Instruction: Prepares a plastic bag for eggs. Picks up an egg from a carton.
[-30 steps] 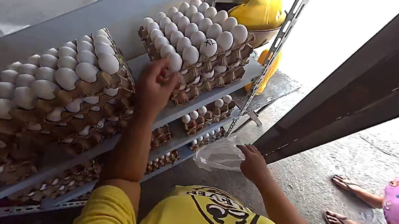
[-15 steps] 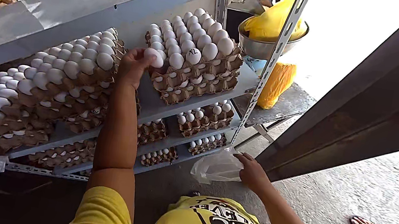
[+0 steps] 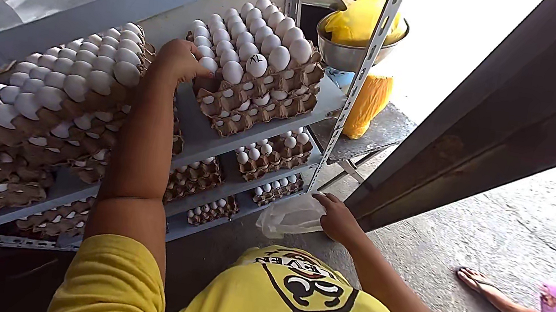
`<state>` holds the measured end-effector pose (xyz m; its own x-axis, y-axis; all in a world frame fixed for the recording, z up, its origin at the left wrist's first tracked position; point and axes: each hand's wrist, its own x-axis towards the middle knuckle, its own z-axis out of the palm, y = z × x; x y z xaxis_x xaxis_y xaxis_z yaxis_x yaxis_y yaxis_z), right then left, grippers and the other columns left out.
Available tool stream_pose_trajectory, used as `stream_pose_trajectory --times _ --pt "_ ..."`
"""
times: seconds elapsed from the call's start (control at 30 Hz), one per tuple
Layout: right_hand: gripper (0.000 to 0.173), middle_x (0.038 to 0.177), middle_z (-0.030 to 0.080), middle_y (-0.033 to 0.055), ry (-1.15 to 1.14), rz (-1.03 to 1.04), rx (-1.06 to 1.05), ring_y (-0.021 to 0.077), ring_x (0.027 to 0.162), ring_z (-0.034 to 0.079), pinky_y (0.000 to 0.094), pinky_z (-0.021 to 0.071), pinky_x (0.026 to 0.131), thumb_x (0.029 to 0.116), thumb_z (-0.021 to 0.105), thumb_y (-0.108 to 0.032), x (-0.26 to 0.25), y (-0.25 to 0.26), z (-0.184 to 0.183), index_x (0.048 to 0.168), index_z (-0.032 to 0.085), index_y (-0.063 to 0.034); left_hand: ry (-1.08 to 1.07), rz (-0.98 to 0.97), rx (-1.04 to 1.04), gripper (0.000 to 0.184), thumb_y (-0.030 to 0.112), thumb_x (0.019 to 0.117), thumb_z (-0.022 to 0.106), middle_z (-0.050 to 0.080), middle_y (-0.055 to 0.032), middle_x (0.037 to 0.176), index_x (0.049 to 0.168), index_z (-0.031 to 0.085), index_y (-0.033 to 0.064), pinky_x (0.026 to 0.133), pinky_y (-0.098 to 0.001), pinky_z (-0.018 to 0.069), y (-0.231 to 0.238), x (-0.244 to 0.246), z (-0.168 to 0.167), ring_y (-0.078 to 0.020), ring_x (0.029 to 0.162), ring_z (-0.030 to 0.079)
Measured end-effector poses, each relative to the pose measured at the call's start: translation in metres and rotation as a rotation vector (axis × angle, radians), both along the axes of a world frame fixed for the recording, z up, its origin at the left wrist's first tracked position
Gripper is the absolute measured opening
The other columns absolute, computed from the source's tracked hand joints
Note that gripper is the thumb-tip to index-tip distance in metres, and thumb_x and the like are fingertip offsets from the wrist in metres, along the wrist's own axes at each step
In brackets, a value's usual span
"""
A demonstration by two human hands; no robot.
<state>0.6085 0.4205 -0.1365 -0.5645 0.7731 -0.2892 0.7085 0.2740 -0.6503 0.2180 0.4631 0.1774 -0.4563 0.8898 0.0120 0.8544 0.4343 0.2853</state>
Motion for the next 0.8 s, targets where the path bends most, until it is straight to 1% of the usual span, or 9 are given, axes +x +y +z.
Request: stream_pose_trajectory --times 0.13,0.2,0.23,0.3,0.43,0.53,0.63,0.7,0.8 --pt "0.061 0.148 0.054 0.0208 -0.029 0.008 -0.040 0.0394 0.141 0.046 0.0606 0.0388 0.114 0.0878 0.059 0.008 -0.009 0.004 0.007 0.146 0.056 -0.0083 -0.028 -0.024 0.028 0.056 0.031 0.0814 0.088 0.065 -0.0238 0.126 0.126 0.067 0.0036 0.103 -0.0654 0.0433 0.003 -0.011 -0.006 -0.0404 0.122 0.060" --pt "0.060 0.147 0.055 0.0208 -0.007 -0.001 -0.026 0.0405 0.140 0.047 0.0630 0.0401 0.111 0.0877 0.061 0.008 -0.013 0.003 0.011 0.145 0.057 -0.0083 -0.128 -0.017 0.143 0.060 0.031 0.0799 0.088 0.066 -0.0214 0.125 0.129 0.065 0.0039 0.102 -0.0585 0.0477 -0.004 -0.017 -0.010 -0.0339 0.118 0.063" --pt "0.060 0.145 0.055 0.0212 0.007 -0.002 -0.008 0.0414 0.138 0.049 0.0643 0.0411 0.110 0.0868 0.061 0.009 -0.015 0.003 0.012 0.144 0.058 -0.0083 -0.199 -0.011 0.228 0.061 0.030 0.0805 0.087 0.066 -0.0189 0.124 0.130 0.064 0.0043 0.099 -0.0512 0.0514 -0.012 -0.017 -0.012 -0.0282 0.112 0.065" --pt "0.061 0.145 0.056 0.0219 0.026 -0.004 0.023 0.0434 0.137 0.049 0.0663 0.0407 0.109 0.0858 0.062 0.010 -0.019 0.004 0.016 0.144 0.058 -0.0085 -0.328 -0.049 0.437 0.058 0.030 0.0814 0.085 0.066 -0.0101 0.114 0.129 0.061 0.0055 0.080 -0.0345 0.0583 -0.037 -0.012 -0.016 -0.0146 0.090 0.067" --pt "0.065 0.146 0.054 0.0245 0.062 0.037 0.070 0.0467 0.141 0.044 0.0727 0.0363 0.108 0.0833 0.062 0.010 -0.033 0.015 0.021 0.145 0.057 -0.0080 -0.722 -0.444 0.664 0.054 0.020 0.0809 0.079 0.066 0.0050 0.106 0.127 0.052 0.0100 0.066 -0.0244 0.0599 -0.103 0.028 -0.052 -0.0064 0.079 0.067" --pt "0.069 0.147 0.054 0.0224 0.078 0.055 0.078 0.0458 0.142 0.043 0.0751 0.0342 0.107 0.0802 0.063 0.010 -0.047 0.011 0.025 0.146 0.056 -0.0104 -0.901 -0.533 0.464 0.058 0.018 0.0783 0.079 0.070 -0.0002 0.110 0.130 0.059 0.0039 0.068 -0.0267 0.0612 -0.136 0.083 -0.116 -0.0078 0.082 0.069" --pt "0.073 0.153 0.049 0.0203 0.073 0.074 0.056 0.0433 0.146 0.038 0.0749 0.0285 0.111 0.0815 0.063 0.008 -0.064 0.001 0.040 0.150 0.052 -0.0148 -0.881 -0.486 0.057 0.054 0.009 0.0812 0.080 0.071 -0.0131 0.115 0.132 0.064 0.0004 0.081 -0.0354 0.0610 -0.136 0.122 -0.189 -0.0159 0.093 0.071" --pt "0.074 0.153 0.049 0.0210 0.126 0.079 0.064 0.0445 0.148 0.034 0.0772 0.0259 0.112 0.0812 0.066 0.008 -0.075 -0.012 0.042 0.151 0.051 -0.0136 -0.867 -0.424 -0.163 0.049 0.009 0.0862 0.079 0.070 -0.0168 0.115 0.132 0.064 0.0007 0.084 -0.0412 0.0590 -0.124 0.134 -0.239 -0.0212 0.094 0.069" --pt "0.078 0.159 0.043 0.0172 0.206 0.125 0.081 0.0444 0.152 0.028 0.0797 0.0238 0.111 0.0832 0.066 0.008 -0.092 -0.045 0.046 0.155 0.045 -0.0126 -0.763 -0.371 -0.286 0.030 0.015 0.0952 0.067 0.068 -0.0207 0.105 0.118 0.065 -0.0044 0.087 -0.0511 0.0535 -0.113 0.144 -0.290 -0.0287 0.096 0.066"
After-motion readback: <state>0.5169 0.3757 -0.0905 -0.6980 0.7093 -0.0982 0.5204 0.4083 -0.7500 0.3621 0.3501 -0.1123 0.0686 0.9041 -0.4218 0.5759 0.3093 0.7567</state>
